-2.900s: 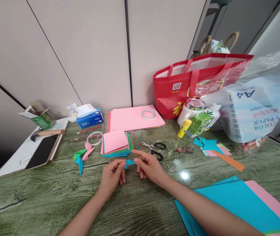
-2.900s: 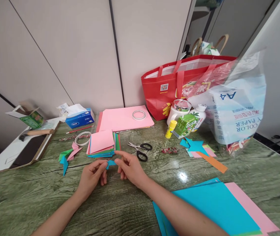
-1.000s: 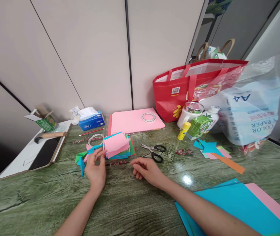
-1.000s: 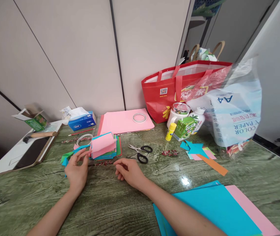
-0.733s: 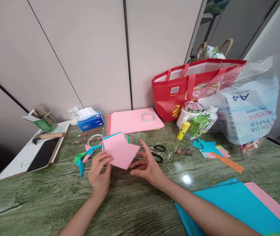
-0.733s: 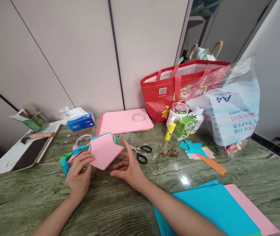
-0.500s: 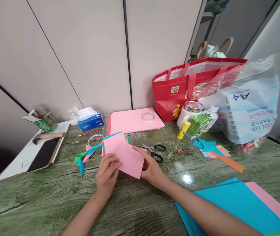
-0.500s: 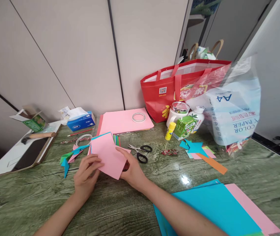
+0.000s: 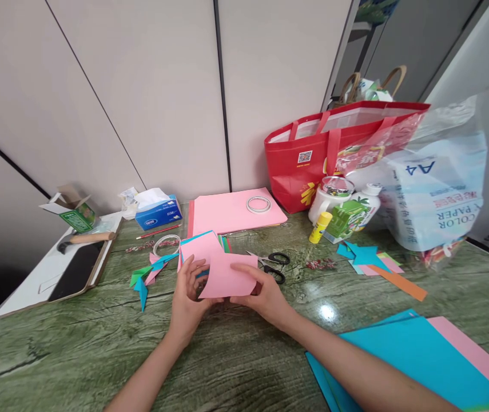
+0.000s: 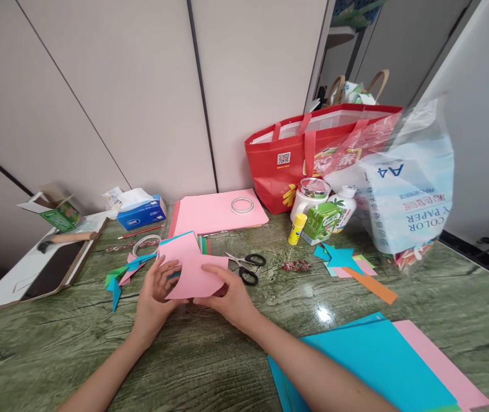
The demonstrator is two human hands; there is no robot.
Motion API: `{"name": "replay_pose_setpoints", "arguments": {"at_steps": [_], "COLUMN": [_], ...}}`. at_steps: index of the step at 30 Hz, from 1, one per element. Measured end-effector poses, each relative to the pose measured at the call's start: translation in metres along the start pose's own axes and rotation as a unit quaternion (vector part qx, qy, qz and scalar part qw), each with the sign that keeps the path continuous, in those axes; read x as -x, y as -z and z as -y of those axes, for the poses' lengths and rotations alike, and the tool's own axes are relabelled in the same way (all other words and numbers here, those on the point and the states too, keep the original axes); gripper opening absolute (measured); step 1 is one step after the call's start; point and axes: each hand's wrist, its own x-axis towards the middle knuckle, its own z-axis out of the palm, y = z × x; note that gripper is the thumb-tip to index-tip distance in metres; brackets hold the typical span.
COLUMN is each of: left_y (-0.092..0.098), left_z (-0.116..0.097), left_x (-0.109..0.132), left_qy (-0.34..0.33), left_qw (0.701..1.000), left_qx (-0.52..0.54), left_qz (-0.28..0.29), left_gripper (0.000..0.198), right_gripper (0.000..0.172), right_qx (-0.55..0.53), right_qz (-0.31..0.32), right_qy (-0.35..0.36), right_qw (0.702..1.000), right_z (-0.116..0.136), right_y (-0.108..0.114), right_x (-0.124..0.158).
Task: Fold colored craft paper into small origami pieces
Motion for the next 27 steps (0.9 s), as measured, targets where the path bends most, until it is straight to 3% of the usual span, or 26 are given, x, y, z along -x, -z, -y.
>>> {"name": "replay_pose_setpoints", "arguments": {"at_steps": [3, 7, 16, 22, 27], "left_y": [-0.002, -0.002, -0.001, 0.000, -0.003], "left_z": [-0.004, -0.012, -0.009, -0.006, -0.012], "left_x": [0.000, 0.003, 0.002, 0.003, 0.005], "left_qy": [0.068, 0.147, 0.134, 0.082, 0.114], "left_qw": [0.996, 0.985, 0.989, 0.992, 0.990], "left_qx": [0.052, 0.063, -0.057, -0.100, -0.081], "left_qz": [0.029, 0.069, -0.001, -0.001, 0.022], "left_gripper": [0.095, 0.092, 0.050, 0.048, 0.047], "right_gripper": [0.044, 0.035, 0.027, 0.046, 0.070], "right_qx": [-0.024, -0.031, 0.003, -0.046, -0.099], "right_qz": [0.010, 0.020, 0.016, 0.012, 0.000], "right_qy": [-0.033, -0.061, -0.046, -0.027, -0.033], "right_qw": [0.999, 0.997, 0.999, 0.999, 0.995], "right_z": [0.001, 0.005, 0.001, 0.004, 0.004], "right_y": [0.000, -0.002, -0.003, -0.001, -0.001], "right_x": [0.000, 0.000, -0.001, 0.000, -0.001]}}
